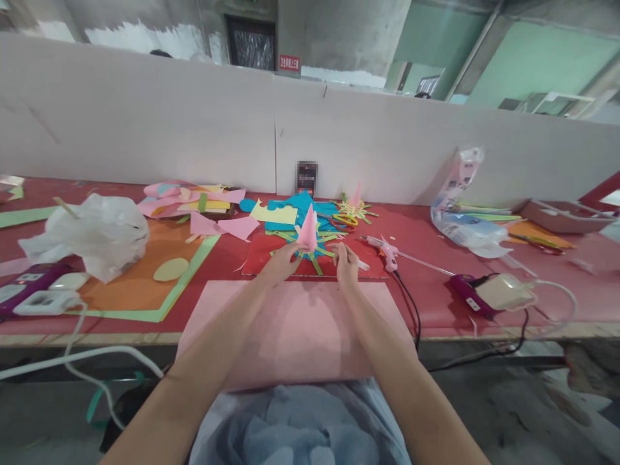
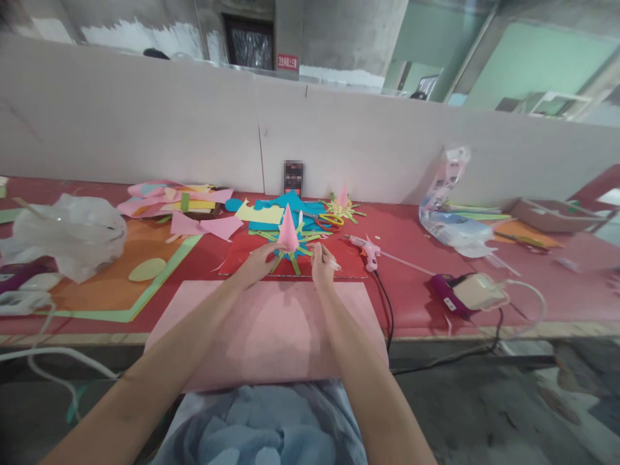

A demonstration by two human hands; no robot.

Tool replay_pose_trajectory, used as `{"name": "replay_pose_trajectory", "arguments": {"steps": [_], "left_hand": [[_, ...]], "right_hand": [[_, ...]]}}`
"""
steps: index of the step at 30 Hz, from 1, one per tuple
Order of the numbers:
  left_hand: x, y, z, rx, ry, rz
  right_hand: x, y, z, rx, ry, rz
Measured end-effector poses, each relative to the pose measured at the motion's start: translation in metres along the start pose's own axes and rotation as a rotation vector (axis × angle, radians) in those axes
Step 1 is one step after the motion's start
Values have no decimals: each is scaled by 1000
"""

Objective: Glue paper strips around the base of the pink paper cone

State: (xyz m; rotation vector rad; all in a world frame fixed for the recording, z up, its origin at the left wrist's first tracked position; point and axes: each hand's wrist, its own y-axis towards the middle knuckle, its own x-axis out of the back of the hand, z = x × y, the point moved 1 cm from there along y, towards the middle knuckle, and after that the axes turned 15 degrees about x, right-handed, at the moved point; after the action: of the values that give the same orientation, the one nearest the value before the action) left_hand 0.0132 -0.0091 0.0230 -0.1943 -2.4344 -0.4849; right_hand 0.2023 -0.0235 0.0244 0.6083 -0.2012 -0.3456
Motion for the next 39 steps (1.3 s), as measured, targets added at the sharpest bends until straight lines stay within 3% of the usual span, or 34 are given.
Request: {"name": "replay_pose_trajectory", "arguments": {"steps": [7, 12, 19, 23, 29, 34, 39], "left_hand": [[-5, 1, 9, 16, 130, 76], [-5, 3, 10, -2, 140, 76], [-4, 3, 9, -31, 118, 70], [-4, 2, 9, -27, 109, 74], [-5, 2, 12, 45, 95, 90], [-5, 2, 13, 71, 43, 79], [-4, 2, 10, 66, 9, 58]], "right_hand": [[-4, -2, -5, 14, -19, 47], [-10, -7, 0, 79, -11, 218], [-14, -7, -4, 207, -228, 391], [-13, -7, -4, 216, -314, 344], [-5, -2, -6, 48, -92, 139], [-7, 0, -12, 30, 56, 153], [-9, 0, -13, 27, -5, 233]]}}
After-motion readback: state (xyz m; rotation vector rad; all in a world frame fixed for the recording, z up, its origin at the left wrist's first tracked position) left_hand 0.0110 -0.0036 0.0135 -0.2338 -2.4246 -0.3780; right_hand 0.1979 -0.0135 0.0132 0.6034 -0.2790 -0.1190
